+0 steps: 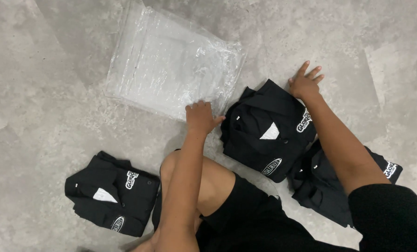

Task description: A person sitting on the floor packs folded black shirts into individual clear plastic bags.

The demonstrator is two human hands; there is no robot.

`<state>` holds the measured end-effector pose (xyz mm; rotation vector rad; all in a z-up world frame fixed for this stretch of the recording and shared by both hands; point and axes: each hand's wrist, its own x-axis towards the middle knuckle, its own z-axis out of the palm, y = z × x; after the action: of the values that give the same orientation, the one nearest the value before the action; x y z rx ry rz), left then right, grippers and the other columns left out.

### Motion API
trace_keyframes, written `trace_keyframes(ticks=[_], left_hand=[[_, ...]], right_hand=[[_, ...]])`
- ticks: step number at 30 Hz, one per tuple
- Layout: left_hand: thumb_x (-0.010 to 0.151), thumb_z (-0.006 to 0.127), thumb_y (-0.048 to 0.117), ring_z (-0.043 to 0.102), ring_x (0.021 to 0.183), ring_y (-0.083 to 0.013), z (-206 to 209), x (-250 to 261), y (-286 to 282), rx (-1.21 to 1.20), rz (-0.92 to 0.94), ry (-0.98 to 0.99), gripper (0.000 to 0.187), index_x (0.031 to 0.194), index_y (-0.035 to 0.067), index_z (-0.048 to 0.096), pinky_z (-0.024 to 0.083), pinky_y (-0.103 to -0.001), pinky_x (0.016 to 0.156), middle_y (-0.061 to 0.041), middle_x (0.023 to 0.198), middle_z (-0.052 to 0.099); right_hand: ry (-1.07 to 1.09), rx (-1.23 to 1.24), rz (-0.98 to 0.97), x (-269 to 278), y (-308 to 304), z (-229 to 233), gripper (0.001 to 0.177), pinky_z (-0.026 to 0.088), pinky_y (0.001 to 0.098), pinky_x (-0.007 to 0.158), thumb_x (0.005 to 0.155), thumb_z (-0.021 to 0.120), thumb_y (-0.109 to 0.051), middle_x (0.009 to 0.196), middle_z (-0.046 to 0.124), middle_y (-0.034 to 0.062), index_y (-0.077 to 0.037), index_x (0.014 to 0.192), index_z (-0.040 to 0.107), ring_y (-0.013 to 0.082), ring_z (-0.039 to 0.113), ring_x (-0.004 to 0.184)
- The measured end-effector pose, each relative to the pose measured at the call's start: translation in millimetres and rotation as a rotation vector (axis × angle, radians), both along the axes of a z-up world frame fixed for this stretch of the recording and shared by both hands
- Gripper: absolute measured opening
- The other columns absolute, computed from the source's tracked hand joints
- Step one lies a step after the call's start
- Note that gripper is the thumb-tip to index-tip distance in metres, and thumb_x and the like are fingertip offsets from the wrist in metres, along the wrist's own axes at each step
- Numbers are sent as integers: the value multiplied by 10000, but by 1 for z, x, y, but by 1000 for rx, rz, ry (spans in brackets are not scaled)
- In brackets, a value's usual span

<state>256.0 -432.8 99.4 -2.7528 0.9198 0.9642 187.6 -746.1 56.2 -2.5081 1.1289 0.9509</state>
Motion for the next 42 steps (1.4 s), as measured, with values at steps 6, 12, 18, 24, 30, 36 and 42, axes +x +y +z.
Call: trace_keyframes(ticks=[6, 12, 18, 24, 30, 36, 42], left_hand=[[867, 436, 559, 620, 846, -254, -6, -4, -4, -91, 29, 95, 543, 970, 57, 616, 435, -438, 838, -111, 856, 632], [834, 470, 457, 632, 799, -266, -46, -5, 11, -120, 266, 192, 438, 952, 64, 625, 462, -420, 744, -109, 821, 645], [693, 679, 385, 616, 672, -201, -24, -5, 15, 14, 298, 285, 328, 772, 68, 650, 483, -332, 629, -65, 667, 628], [656, 725, 296, 588, 551, -185, -79, -10, 16, -22, 268, 201, 224, 660, 90, 639, 459, -311, 538, -39, 553, 582], [774, 595, 179, 617, 623, -219, -46, -3, 11, -197, 382, 194, 150, 781, 39, 649, 485, -340, 591, -100, 642, 630], [799, 562, 235, 629, 718, -238, -16, 0, 12, -178, 437, 208, 237, 887, 31, 644, 458, -361, 689, -108, 725, 647], [756, 639, 218, 592, 590, -190, -70, -6, 11, -89, 323, 58, 136, 726, 86, 650, 404, -316, 635, -55, 594, 604]], right_hand=[[21, 17, 9, 4, 5, 15, 684, 176, 596, 1078, 978, 337, -311, 1401, -49, 396, 0, 1444, -57, 574, 19, 1286], [30, 13, 29, 3, 4, 14, 691, 176, 590, 1079, 973, 324, -329, 1396, -55, 402, 4, 1441, -61, 580, 26, 1283], [43, 12, 49, 3, 1, 7, 698, 159, 599, 1076, 974, 317, -335, 1392, -52, 412, 2, 1434, -86, 581, 19, 1284], [67, 11, 78, 2, 0, 8, 702, 97, 595, 1077, 971, 293, -351, 1394, -28, 426, 26, 1425, -89, 574, 6, 1291], [69, -2, 102, 0, -1, 6, 711, 67, 579, 1084, 966, 286, -363, 1392, -19, 434, 36, 1426, -81, 560, 20, 1309], [59, -3, 119, -1, -1, 6, 712, 33, 585, 1076, 964, 277, -368, 1385, -6, 448, 45, 1421, -79, 548, 13, 1316], [62, 9, 66, 0, 3, 11, 709, 159, 593, 1065, 967, 303, -362, 1395, -34, 415, 10, 1434, -81, 570, 22, 1292]])
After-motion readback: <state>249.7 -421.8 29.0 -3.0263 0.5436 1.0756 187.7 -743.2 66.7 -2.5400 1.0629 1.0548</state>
